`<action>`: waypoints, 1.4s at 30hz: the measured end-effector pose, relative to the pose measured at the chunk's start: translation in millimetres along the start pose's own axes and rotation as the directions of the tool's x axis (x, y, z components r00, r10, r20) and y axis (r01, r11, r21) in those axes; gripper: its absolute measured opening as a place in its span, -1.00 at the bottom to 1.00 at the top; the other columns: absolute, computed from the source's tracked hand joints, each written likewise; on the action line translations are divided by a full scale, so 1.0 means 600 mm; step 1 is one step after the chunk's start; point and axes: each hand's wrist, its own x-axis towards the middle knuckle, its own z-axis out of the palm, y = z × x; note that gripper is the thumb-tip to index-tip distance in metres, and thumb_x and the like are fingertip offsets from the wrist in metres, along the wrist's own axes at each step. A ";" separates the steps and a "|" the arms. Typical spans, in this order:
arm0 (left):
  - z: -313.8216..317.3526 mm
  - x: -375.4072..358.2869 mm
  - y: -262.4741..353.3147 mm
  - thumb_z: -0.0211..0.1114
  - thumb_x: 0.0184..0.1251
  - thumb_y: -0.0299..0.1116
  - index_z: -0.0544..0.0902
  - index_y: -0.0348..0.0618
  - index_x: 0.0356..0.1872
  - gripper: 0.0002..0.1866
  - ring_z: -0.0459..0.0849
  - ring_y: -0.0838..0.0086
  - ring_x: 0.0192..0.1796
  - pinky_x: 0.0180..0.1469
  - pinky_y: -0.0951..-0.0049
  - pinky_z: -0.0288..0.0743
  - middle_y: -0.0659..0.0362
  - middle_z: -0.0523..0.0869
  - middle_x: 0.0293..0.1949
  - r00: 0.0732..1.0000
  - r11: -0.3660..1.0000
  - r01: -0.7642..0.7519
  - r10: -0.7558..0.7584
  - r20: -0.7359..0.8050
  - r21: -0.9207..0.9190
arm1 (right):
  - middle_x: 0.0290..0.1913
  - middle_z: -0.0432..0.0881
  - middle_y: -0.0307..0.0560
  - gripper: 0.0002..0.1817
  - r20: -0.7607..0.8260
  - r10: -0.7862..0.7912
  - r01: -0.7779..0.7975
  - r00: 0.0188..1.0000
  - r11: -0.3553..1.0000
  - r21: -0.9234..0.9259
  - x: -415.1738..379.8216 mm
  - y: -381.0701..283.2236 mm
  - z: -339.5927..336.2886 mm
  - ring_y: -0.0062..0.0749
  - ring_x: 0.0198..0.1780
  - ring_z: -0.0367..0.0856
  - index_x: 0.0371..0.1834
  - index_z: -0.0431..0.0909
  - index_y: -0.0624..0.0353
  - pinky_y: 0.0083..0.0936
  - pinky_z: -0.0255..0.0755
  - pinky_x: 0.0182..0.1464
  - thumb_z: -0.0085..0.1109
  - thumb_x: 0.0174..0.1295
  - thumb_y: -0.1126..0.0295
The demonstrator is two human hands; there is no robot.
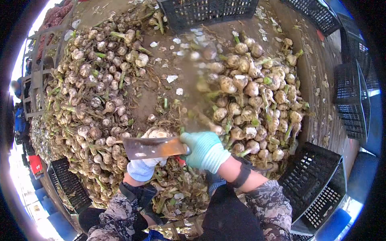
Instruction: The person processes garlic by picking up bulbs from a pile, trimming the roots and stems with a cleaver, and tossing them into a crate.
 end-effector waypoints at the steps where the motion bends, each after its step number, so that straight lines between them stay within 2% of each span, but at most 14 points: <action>1: -0.003 -0.004 -0.003 0.19 0.05 -0.29 0.31 -0.22 -0.01 -0.53 0.51 0.34 -0.11 -0.02 0.38 0.39 0.07 0.52 -0.14 1.000 0.997 0.013 -0.013 -0.001 0.074 | -0.51 0.55 0.03 -0.58 0.046 -0.009 0.012 0.999 0.998 -0.063 0.001 0.000 -0.002 -0.07 -0.38 0.54 -0.29 0.49 0.08 -0.33 0.41 -0.36 0.30 -0.25 0.15; 12: 0.025 -0.009 0.012 0.08 0.11 -0.45 0.38 -0.24 0.00 -0.63 0.48 0.46 -0.08 -0.07 0.41 0.41 0.08 0.52 -0.14 0.976 0.493 0.186 0.009 0.219 -0.850 | -0.58 0.50 0.08 -0.70 0.028 0.288 -0.290 0.957 0.952 0.095 -0.033 0.056 0.061 -0.05 -0.48 0.51 -0.33 0.51 0.14 -0.36 0.39 -0.44 0.24 -0.21 0.33; 15: 0.008 0.036 0.055 0.36 -0.16 -0.49 0.47 -0.26 -0.07 -0.50 0.40 0.41 0.07 0.01 0.38 0.36 0.02 0.47 -0.05 0.919 0.695 0.367 -0.375 0.124 -0.618 | -0.26 0.58 0.09 -0.51 0.120 0.476 -0.484 0.871 0.790 0.377 -0.056 0.056 0.082 -0.25 -0.27 0.58 -0.10 0.45 0.19 -0.40 0.43 -0.16 0.23 -0.15 0.22; 16: 0.028 0.064 0.068 0.39 -0.22 -0.47 0.44 -0.27 -0.04 -0.43 0.39 0.37 0.08 0.04 0.38 0.33 0.01 0.46 -0.04 0.988 0.829 0.144 -0.148 0.035 -0.540 | -0.25 0.58 0.05 -0.51 0.135 0.433 -0.453 0.891 0.836 0.308 -0.054 0.070 0.106 -0.30 -0.26 0.57 -0.07 0.44 0.18 -0.44 0.43 -0.13 0.24 -0.13 0.23; 19: 0.045 0.121 0.138 0.43 -0.24 -0.33 0.29 -0.29 0.07 -0.26 0.36 0.26 0.11 0.11 0.35 0.28 -0.03 0.41 0.01 0.982 0.952 -0.078 0.021 -0.190 -0.297 | -0.16 0.56 -0.01 -0.30 -0.078 -0.166 0.135 0.983 0.943 -0.305 -0.074 0.253 0.290 -0.34 -0.18 0.53 0.01 0.33 0.34 -0.59 0.41 -0.10 0.34 -0.18 0.16; 21: -0.003 0.132 0.100 0.35 -0.21 -0.42 0.36 -0.32 -0.03 -0.40 0.40 0.31 0.06 0.04 0.40 0.39 -0.03 0.41 0.00 0.903 0.983 0.152 -0.094 -0.420 0.107 | -0.22 0.55 -0.03 -0.31 0.170 0.483 -0.500 0.859 0.721 0.480 -0.088 0.173 0.197 -0.36 -0.22 0.51 -0.01 0.32 0.35 -0.59 0.42 -0.18 0.32 -0.16 0.12; 24: -0.124 0.118 -0.001 0.34 -0.22 -0.20 0.41 -0.17 -0.05 -0.40 0.43 0.25 0.00 0.05 0.35 0.32 -0.02 0.42 -0.04 0.762 0.179 0.647 -0.193 -0.618 0.741 | -0.53 0.50 -0.22 -0.48 0.165 0.652 -0.614 0.740 0.556 0.559 -0.071 0.148 0.161 -0.65 -0.53 0.35 -0.06 0.35 0.35 -0.67 0.37 -0.46 0.31 -0.17 0.54; 25: -0.160 0.137 -0.001 0.32 -0.23 -0.21 0.39 -0.14 -0.01 -0.38 0.34 0.23 0.11 0.15 0.30 0.20 -0.03 0.39 0.03 0.682 0.009 0.617 -0.504 -0.530 0.787 | -0.56 0.46 -0.25 -0.48 0.163 0.588 -0.514 0.792 0.499 0.697 -0.073 0.168 0.176 -0.66 -0.55 0.31 -0.09 0.36 0.36 -0.66 0.35 -0.49 0.32 -0.18 0.51; 29: -0.274 0.107 -0.156 0.01 0.10 -0.32 0.46 -0.05 -0.07 -0.68 0.34 0.24 0.09 0.14 0.21 0.15 0.04 0.44 -0.02 0.979 -0.343 0.071 -0.155 -0.131 0.937 | -0.65 0.36 -0.34 -0.47 0.119 0.501 -0.404 0.857 0.511 0.758 -0.062 0.147 0.153 -0.69 -0.58 0.25 -0.16 0.41 0.38 -0.65 0.23 -0.56 0.38 -0.23 0.39; 31: -0.282 0.133 -0.152 -0.09 0.17 -0.32 0.54 -0.06 -0.19 -0.74 0.39 0.23 0.03 0.12 0.23 0.16 0.03 0.48 -0.08 0.895 -0.276 0.044 -0.416 -0.161 0.960 | -0.65 0.35 -0.34 -0.45 0.064 0.474 -0.449 0.878 0.773 0.447 -0.058 0.120 0.129 -0.69 -0.58 0.23 -0.14 0.41 0.36 -0.66 0.22 -0.57 0.38 -0.23 0.36; 33: -0.285 0.116 -0.143 0.06 0.04 -0.27 0.58 -0.07 -0.31 -0.77 0.45 0.23 -0.08 0.10 0.24 0.19 0.04 0.51 -0.19 0.908 -0.160 -0.047 -0.417 -0.024 0.986 | -0.64 0.36 -0.34 -0.41 0.139 0.533 -0.447 0.835 0.508 0.736 -0.067 0.141 0.148 -0.70 -0.59 0.21 -0.09 0.39 0.36 -0.67 0.21 -0.57 0.39 -0.24 0.36; 37: -0.163 0.064 -0.051 0.25 -0.24 -0.25 0.57 -0.06 -0.33 -0.68 0.46 0.22 -0.09 0.10 0.23 0.21 0.06 0.54 -0.25 0.663 -0.123 -0.089 -0.748 -0.034 0.988 | -0.62 0.40 -0.33 -0.42 0.101 0.544 -0.514 0.833 0.694 0.503 -0.065 0.110 0.125 -0.67 -0.58 0.25 -0.04 0.36 0.37 -0.67 0.26 -0.53 0.34 -0.20 0.44; 39: -0.141 0.017 -0.076 0.25 -0.25 -0.28 0.53 -0.06 -0.28 -0.64 0.45 0.17 -0.03 0.11 0.25 0.23 0.05 0.55 -0.21 0.837 0.279 -0.116 -0.490 0.245 0.953 | -0.61 0.41 -0.32 -0.44 0.136 0.608 -0.593 0.782 0.658 0.463 -0.057 0.095 0.122 -0.64 -0.57 0.26 -0.04 0.36 0.37 -0.65 0.29 -0.52 0.32 -0.18 0.47; 42: -0.134 0.016 -0.087 0.35 -0.34 -0.35 0.49 -0.13 -0.21 -0.51 0.42 0.09 0.02 0.03 0.31 0.36 -0.01 0.42 0.00 0.913 0.483 0.193 -0.408 0.024 0.854 | -0.54 0.48 -0.24 -0.43 0.130 0.573 -0.564 0.809 0.694 0.447 -0.057 0.127 0.132 -0.64 -0.51 0.34 -0.04 0.34 0.37 -0.61 0.34 -0.48 0.32 -0.19 0.49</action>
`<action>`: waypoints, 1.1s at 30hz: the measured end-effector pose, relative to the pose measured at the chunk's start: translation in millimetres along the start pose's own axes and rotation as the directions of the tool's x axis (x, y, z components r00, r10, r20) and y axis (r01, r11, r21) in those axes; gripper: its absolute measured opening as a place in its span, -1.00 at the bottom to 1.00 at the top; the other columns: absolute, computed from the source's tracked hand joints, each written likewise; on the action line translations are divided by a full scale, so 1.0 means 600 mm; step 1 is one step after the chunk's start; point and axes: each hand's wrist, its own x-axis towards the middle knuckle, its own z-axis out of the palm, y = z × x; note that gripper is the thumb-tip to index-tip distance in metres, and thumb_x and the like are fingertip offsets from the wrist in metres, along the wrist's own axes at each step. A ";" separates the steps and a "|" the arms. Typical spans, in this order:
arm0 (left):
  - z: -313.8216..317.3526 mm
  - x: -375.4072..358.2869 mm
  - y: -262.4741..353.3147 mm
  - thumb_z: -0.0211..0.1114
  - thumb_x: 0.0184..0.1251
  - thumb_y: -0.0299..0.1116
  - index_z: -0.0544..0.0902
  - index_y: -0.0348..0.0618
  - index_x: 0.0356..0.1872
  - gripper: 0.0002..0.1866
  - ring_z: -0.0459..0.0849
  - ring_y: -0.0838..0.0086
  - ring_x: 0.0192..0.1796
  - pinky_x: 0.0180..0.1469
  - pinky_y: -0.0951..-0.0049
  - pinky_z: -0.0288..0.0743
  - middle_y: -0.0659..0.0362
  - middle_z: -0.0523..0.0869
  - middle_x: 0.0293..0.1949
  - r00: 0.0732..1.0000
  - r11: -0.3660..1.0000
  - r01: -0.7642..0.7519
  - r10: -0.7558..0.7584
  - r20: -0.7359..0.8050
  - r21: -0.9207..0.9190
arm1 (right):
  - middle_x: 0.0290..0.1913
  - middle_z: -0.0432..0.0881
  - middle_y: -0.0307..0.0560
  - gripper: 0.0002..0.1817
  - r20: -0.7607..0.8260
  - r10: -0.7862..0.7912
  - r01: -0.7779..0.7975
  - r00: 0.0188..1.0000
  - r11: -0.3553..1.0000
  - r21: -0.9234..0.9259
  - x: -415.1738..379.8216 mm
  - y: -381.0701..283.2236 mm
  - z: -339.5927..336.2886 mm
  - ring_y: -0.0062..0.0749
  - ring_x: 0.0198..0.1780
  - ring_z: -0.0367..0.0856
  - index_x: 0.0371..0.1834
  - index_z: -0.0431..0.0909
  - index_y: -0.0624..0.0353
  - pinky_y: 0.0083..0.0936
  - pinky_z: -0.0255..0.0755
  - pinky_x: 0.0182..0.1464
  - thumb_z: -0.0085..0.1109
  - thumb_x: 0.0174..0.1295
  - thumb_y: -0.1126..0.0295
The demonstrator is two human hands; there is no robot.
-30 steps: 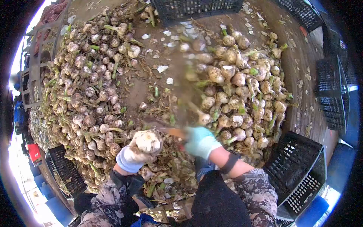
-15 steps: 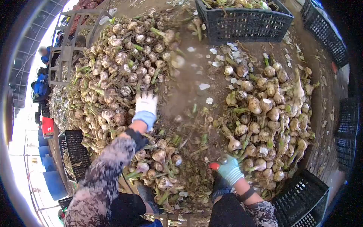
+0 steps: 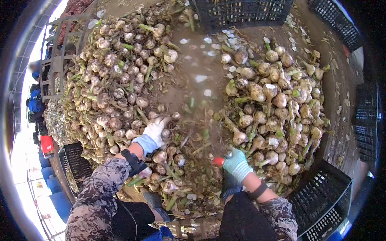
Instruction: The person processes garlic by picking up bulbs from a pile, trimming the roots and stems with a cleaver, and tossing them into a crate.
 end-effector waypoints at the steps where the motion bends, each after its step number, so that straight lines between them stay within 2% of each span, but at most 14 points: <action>1: -0.004 -0.004 0.005 0.36 -0.34 -0.36 0.50 -0.15 -0.20 -0.51 0.42 0.08 0.02 0.04 0.30 0.36 -0.02 0.35 0.07 0.999 0.997 -0.018 0.021 -0.043 0.068 | -0.52 0.49 -0.22 -0.42 0.009 -0.034 0.034 0.999 0.999 0.031 -0.001 -0.004 -0.005 -0.65 -0.49 0.35 -0.03 0.33 0.37 -0.61 0.35 -0.47 0.32 -0.20 0.50; 4: 0.009 0.021 -0.024 0.36 -0.27 -0.29 0.52 -0.20 -0.19 -0.52 0.42 0.11 0.02 0.07 0.33 0.33 -0.02 0.29 0.10 0.961 0.959 -0.002 -0.076 0.265 0.284 | -0.53 0.42 -0.26 -0.34 -0.028 0.083 -0.082 0.996 0.996 0.027 -0.006 -0.010 -0.008 -0.62 -0.49 0.34 -0.01 0.31 0.36 -0.67 0.33 -0.43 0.39 -0.22 0.37; 7: 0.005 0.032 -0.011 0.33 -0.22 -0.23 0.49 -0.24 -0.16 -0.49 0.46 0.09 -0.04 0.07 0.35 0.34 -0.04 0.37 0.03 0.977 0.982 0.096 -0.124 0.172 0.162 | -0.49 0.46 -0.23 -0.32 -0.058 0.075 -0.068 0.995 0.991 0.112 -0.006 -0.006 -0.007 -0.65 -0.46 0.36 -0.01 0.31 0.35 -0.69 0.33 -0.45 0.41 -0.26 0.40; 9: 0.006 0.029 0.014 0.28 -0.08 -0.39 0.45 -0.28 -0.17 -0.61 0.53 0.39 -0.16 -0.14 0.44 0.46 0.07 0.50 -0.16 0.998 0.914 0.019 -0.043 -0.049 -0.405 | -0.43 0.51 -0.18 -0.29 -0.060 0.082 -0.074 0.995 0.991 0.114 -0.023 -0.049 -0.019 -0.67 -0.44 0.40 0.02 0.27 0.37 -0.68 0.35 -0.49 0.39 -0.30 0.58; 11: -0.024 0.010 0.056 0.31 -0.10 -0.48 0.43 -0.29 -0.18 -0.61 0.53 0.51 -0.26 -0.21 0.51 0.47 0.13 0.53 -0.26 0.991 0.191 0.069 -0.124 0.045 -0.979 | -0.56 0.41 -0.35 -0.42 -0.054 -0.026 0.041 0.998 0.954 0.298 -0.026 -0.056 -0.027 -0.70 -0.52 0.30 -0.08 0.33 0.35 -0.70 0.26 -0.55 0.37 -0.25 0.53; 13: -0.100 -0.013 0.118 0.42 -0.29 -0.39 0.44 -0.25 -0.10 -0.42 0.51 0.44 -0.15 -0.13 0.47 0.46 0.09 0.51 -0.17 1.000 0.652 -0.027 0.022 -0.017 -0.758 | -0.60 0.36 -0.37 -0.50 -0.146 -0.122 0.149 0.982 0.970 0.192 -0.012 -0.043 -0.029 -0.69 -0.53 0.26 -0.17 0.39 0.31 -0.66 0.27 -0.53 0.38 -0.22 0.42; 16: -0.011 -0.006 0.108 0.49 -0.46 -0.32 0.36 -0.24 0.02 -0.20 0.50 0.43 -0.08 -0.04 0.50 0.41 0.10 0.50 -0.12 0.989 0.275 0.138 -0.091 0.117 -0.952 | -0.63 0.39 -0.25 -0.55 -0.020 -0.311 0.312 0.950 0.950 0.007 -0.050 -0.116 -0.037 -0.61 -0.54 0.36 -0.39 0.44 0.27 -0.55 0.33 -0.46 0.38 -0.24 0.19; 17: -0.026 -0.017 0.125 0.43 -0.26 -0.28 0.30 -0.24 0.08 -0.24 0.48 0.40 -0.03 -0.01 0.46 0.41 0.06 0.47 -0.05 0.995 0.352 -0.004 0.095 0.031 -0.936 | -0.40 0.57 0.06 -0.50 0.070 -0.362 0.368 0.929 0.923 -0.112 -0.048 -0.110 -0.024 -0.25 -0.35 0.57 -0.18 0.43 0.22 -0.49 0.45 -0.25 0.29 -0.16 0.14; 18: -0.011 -0.026 0.124 0.33 -0.10 -0.31 0.29 -0.24 0.09 -0.34 0.47 0.41 -0.01 0.02 0.45 0.39 0.04 0.44 -0.02 0.969 -0.165 0.177 0.204 0.141 -0.970 | -0.43 0.56 0.06 -0.56 0.097 -0.407 0.419 0.908 0.883 -0.211 -0.058 -0.132 -0.022 -0.18 -0.37 0.56 -0.22 0.45 0.18 -0.45 0.45 -0.27 0.27 -0.16 0.18; 20: -0.004 -0.060 0.139 0.02 0.23 -0.43 0.22 -0.24 0.13 -0.57 0.42 0.41 0.04 0.11 0.44 0.34 0.02 0.36 0.06 0.978 0.088 0.026 0.205 0.044 -0.996 | -0.51 0.53 0.03 -0.68 0.121 -0.463 0.472 0.878 0.797 -0.377 -0.058 -0.153 -0.012 -0.05 -0.42 0.53 -0.33 0.47 0.11 -0.33 0.41 -0.34 0.22 -0.19 0.26; 23: 0.010 -0.074 0.157 -0.04 0.27 -0.35 0.18 -0.18 0.13 -0.59 0.48 0.37 -0.02 0.02 0.39 0.39 0.05 0.45 -0.01 0.997 0.043 -0.049 0.059 -0.047 -0.998 | -0.51 0.53 0.04 -0.69 0.154 -0.439 0.457 0.885 0.758 -0.465 -0.059 -0.164 -0.017 -0.07 -0.42 0.53 -0.35 0.46 0.12 -0.31 0.40 -0.35 0.22 -0.20 0.27; 27: 0.025 -0.077 0.139 0.09 0.16 -0.48 0.09 -0.17 0.19 -0.44 0.46 0.47 -0.04 0.02 0.48 0.38 0.09 0.44 -0.04 0.988 0.523 -0.124 0.143 -0.057 -0.843 | -0.57 0.51 0.04 -0.67 0.127 -0.505 0.502 0.854 0.734 -0.457 -0.064 -0.154 -0.012 -0.04 -0.47 0.52 -0.42 0.43 0.14 -0.30 0.41 -0.41 0.26 -0.29 0.27; 29: 0.041 -0.086 0.142 0.18 0.08 -0.48 0.19 -0.19 0.11 -0.45 0.48 0.48 -0.10 -0.05 0.50 0.42 0.10 0.49 -0.12 0.998 0.276 -0.043 0.052 -0.030 -0.960 | -0.57 0.51 0.04 -0.65 0.155 -0.480 0.492 0.863 0.734 -0.468 -0.064 -0.149 -0.012 -0.03 -0.47 0.52 -0.40 0.43 0.14 -0.30 0.42 -0.40 0.27 -0.29 0.27; 33: 0.015 -0.065 0.176 0.35 -0.12 -0.43 0.37 -0.24 -0.09 -0.50 0.54 0.53 -0.26 -0.20 0.53 0.48 0.16 0.55 -0.28 0.941 0.394 -0.322 0.231 -0.246 -0.861 | -0.53 0.53 0.08 -0.64 0.100 -0.275 0.284 0.956 0.786 -0.549 -0.051 -0.133 -0.024 -0.02 -0.44 0.53 -0.37 0.45 0.16 -0.30 0.42 -0.38 0.27 -0.26 0.27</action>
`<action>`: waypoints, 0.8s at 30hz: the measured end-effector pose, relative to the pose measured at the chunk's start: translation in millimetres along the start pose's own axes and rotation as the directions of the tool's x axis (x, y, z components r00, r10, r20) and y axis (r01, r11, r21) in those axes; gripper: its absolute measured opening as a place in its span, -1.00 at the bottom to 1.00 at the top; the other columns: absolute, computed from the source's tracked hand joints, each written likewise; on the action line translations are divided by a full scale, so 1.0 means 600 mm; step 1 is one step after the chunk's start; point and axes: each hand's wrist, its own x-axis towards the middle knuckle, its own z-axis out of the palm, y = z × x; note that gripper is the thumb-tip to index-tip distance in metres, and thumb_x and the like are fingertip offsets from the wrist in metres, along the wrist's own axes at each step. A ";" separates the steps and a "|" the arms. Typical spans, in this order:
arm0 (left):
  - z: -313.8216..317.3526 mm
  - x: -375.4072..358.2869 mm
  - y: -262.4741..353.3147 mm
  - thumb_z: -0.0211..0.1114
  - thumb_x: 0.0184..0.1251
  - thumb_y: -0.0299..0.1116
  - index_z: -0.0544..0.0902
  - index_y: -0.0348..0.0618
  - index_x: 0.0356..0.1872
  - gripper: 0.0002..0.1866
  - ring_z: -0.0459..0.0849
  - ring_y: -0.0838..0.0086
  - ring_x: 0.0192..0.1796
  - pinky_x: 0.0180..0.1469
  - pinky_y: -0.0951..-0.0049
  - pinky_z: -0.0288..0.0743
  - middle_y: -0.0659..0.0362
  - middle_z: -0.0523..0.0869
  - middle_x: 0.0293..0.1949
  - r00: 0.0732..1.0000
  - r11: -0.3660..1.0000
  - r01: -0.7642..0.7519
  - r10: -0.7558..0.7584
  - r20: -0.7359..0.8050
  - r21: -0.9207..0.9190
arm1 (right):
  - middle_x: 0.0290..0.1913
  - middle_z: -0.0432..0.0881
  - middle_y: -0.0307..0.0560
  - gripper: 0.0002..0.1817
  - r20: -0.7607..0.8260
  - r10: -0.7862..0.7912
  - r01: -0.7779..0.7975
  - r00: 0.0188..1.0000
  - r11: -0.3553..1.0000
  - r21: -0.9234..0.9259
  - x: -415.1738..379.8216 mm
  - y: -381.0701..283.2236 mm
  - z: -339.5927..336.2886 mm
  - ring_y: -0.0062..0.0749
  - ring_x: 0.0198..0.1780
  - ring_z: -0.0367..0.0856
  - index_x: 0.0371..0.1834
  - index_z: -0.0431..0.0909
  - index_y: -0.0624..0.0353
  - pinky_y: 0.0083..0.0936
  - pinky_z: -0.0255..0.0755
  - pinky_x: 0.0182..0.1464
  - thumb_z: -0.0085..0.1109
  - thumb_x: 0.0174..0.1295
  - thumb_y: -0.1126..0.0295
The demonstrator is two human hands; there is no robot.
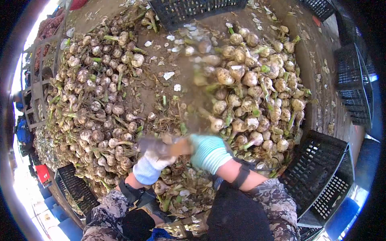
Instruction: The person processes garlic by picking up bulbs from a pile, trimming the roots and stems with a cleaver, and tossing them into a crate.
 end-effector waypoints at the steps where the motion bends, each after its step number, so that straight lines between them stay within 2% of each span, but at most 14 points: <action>1: 0.002 0.001 0.027 0.40 -0.22 -0.39 0.39 -0.26 -0.15 -0.48 0.56 0.51 -0.34 -0.25 0.54 0.50 0.16 0.57 -0.33 0.983 0.964 0.181 -0.182 0.015 -0.194 | -0.48 0.54 0.13 -0.65 -0.049 0.177 -0.172 0.983 0.981 0.090 0.005 0.015 0.003 0.00 -0.41 0.53 -0.34 0.46 0.18 -0.30 0.43 -0.36 0.27 -0.23 0.29; 2: 0.004 0.003 0.054 0.45 -0.32 -0.35 0.41 -0.27 -0.21 -0.45 0.57 0.49 -0.43 -0.31 0.55 0.51 0.16 0.58 -0.38 0.933 0.859 0.341 -0.358 0.029 -0.381 | -0.45 0.54 0.18 -0.66 -0.070 0.230 -0.221 0.971 0.968 0.118 0.009 0.038 -0.002 0.00 -0.38 0.54 -0.30 0.47 0.21 -0.29 0.43 -0.34 0.23 -0.19 0.33; 3: -0.003 0.012 0.051 0.45 -0.31 -0.36 0.41 -0.28 -0.21 -0.46 0.57 0.49 -0.44 -0.31 0.55 0.51 0.17 0.58 -0.40 0.991 0.996 -0.021 0.033 -0.127 0.091 | -0.46 0.54 0.17 -0.67 -0.170 0.222 -0.201 0.960 0.971 0.128 0.003 0.063 0.018 -0.02 -0.40 0.55 -0.28 0.47 0.23 -0.30 0.42 -0.35 0.20 -0.17 0.36; 4: -0.013 0.021 0.042 0.44 -0.29 -0.36 0.41 -0.28 -0.21 -0.47 0.57 0.48 -0.45 -0.30 0.55 0.51 0.18 0.58 -0.42 0.893 0.754 -0.328 0.445 -0.075 0.570 | -0.48 0.54 0.16 -0.67 -0.271 0.203 -0.173 0.941 0.976 0.133 -0.002 0.062 0.026 -0.05 -0.41 0.55 -0.26 0.47 0.24 -0.31 0.42 -0.36 0.18 -0.15 0.38; 6: -0.024 0.035 0.024 0.36 -0.10 -0.27 0.44 -0.17 -0.25 -0.61 0.56 0.52 -0.48 -0.47 0.45 0.50 0.25 0.57 -0.47 0.964 0.982 0.151 -0.171 -0.204 -0.112 | -0.61 0.48 -0.04 -0.72 -0.196 0.195 -0.133 0.961 0.947 0.293 -0.004 0.054 0.038 -0.28 -0.53 0.48 -0.33 0.45 0.30 -0.49 0.38 -0.43 0.18 -0.15 0.42; 8: -0.048 0.057 0.033 0.25 0.03 -0.04 0.46 -0.18 -0.38 -0.62 0.51 0.48 -0.52 -0.50 0.51 0.45 0.24 0.51 -0.50 0.872 0.675 0.420 -0.485 0.064 -0.607 | -0.63 0.43 -0.24 -0.64 -0.071 0.234 -0.192 0.970 0.910 0.368 0.024 0.075 0.062 -0.58 -0.55 0.38 -0.33 0.43 0.32 -0.63 0.33 -0.47 0.30 -0.19 0.37; 10: -0.023 0.079 0.022 0.05 0.20 -0.36 0.44 -0.25 -0.31 -0.84 0.51 0.48 -0.42 -0.46 0.52 0.49 0.16 0.46 -0.50 0.848 0.685 0.102 -0.439 -0.298 -0.721 | -0.61 0.41 -0.33 -0.57 -0.084 0.222 -0.134 0.971 0.804 0.580 0.036 0.081 0.077 -0.69 -0.54 0.30 -0.30 0.42 0.32 -0.68 0.29 -0.48 0.36 -0.21 0.33; 11: -0.024 0.081 0.010 -0.02 0.14 -0.54 0.41 -0.26 -0.24 -0.85 0.50 0.48 -0.38 -0.38 0.54 0.49 0.16 0.46 -0.47 0.849 0.915 0.158 -0.318 -0.423 -0.370 | -0.60 0.39 -0.38 -0.54 -0.090 0.211 -0.098 0.973 0.735 0.671 0.041 0.072 0.076 -0.74 -0.53 0.26 -0.29 0.42 0.32 -0.71 0.28 -0.49 0.38 -0.22 0.31; 13: -0.025 0.087 -0.002 -0.12 0.04 -0.77 0.37 -0.28 -0.14 -0.67 0.50 0.48 -0.34 -0.25 0.58 0.48 0.16 0.46 -0.41 0.797 0.952 0.129 -0.267 -0.542 -0.278 | -0.55 0.39 -0.42 -0.50 -0.074 0.125 0.018 0.989 0.396 0.918 0.033 0.037 0.070 -0.77 -0.52 0.25 -0.22 0.39 0.29 -0.73 0.25 -0.49 0.40 -0.22 0.32; 14: -0.021 0.102 0.010 -0.15 -0.01 -0.81 0.35 -0.29 -0.11 -0.61 0.50 0.49 -0.33 -0.22 0.59 0.47 0.16 0.46 -0.39 0.741 0.825 0.021 -0.392 -0.545 -0.565 | -0.54 0.39 -0.43 -0.50 -0.107 0.107 0.018 0.988 0.622 0.783 0.026 -0.003 0.044 -0.78 -0.51 0.25 -0.21 0.39 0.29 -0.73 0.25 -0.49 0.40 -0.21 0.32; 16: -0.006 0.110 0.020 -0.18 -0.04 -0.84 0.33 -0.29 -0.08 -0.56 0.49 0.50 -0.33 -0.17 0.61 0.45 0.17 0.46 -0.36 0.671 0.671 -0.119 -0.490 -0.557 -0.732 | -0.52 0.40 -0.43 -0.50 -0.137 0.104 0.067 0.985 0.502 0.862 0.029 -0.024 0.061 -0.77 -0.50 0.27 -0.21 0.39 0.28 -0.73 0.26 -0.48 0.39 -0.20 0.31; 18: 0.003 0.112 0.028 -0.18 0.00 -0.81 0.33 -0.29 -0.07 -0.59 0.47 0.51 -0.31 -0.16 0.62 0.44 0.19 0.44 -0.34 0.620 0.780 -0.138 -0.413 -0.667 -0.611 | -0.56 0.35 -0.42 -0.53 -0.192 0.098 0.136 0.977 0.413 0.900 0.027 -0.041 0.076 -0.75 -0.52 0.23 -0.27 0.39 0.26 -0.71 0.24 -0.49 0.38 -0.20 0.28; 22: -0.016 0.110 0.055 0.05 0.15 -0.42 0.38 -0.17 -0.37 -0.92 0.37 0.52 -0.49 -0.26 0.51 0.39 0.22 0.40 -0.51 0.641 0.321 -0.265 -0.646 -0.415 -0.909 | -0.60 0.27 -0.37 -0.57 -0.092 0.111 0.019 0.990 0.533 0.846 0.040 -0.034 0.099 -0.65 -0.56 0.18 -0.38 0.40 0.25 -0.62 0.26 -0.49 0.38 -0.19 0.21; 24: -0.029 0.115 0.075 0.08 0.17 -0.24 0.37 -0.07 -0.50 -0.83 0.36 0.48 -0.54 -0.29 0.47 0.37 0.27 0.37 -0.64 0.377 0.079 -0.419 -0.891 -0.253 -0.904 | -0.59 0.31 -0.33 -0.55 0.148 0.177 -0.218 0.973 0.500 0.838 0.047 -0.005 0.105 -0.62 -0.55 0.21 -0.36 0.41 0.27 -0.58 0.30 -0.46 0.38 -0.19 0.20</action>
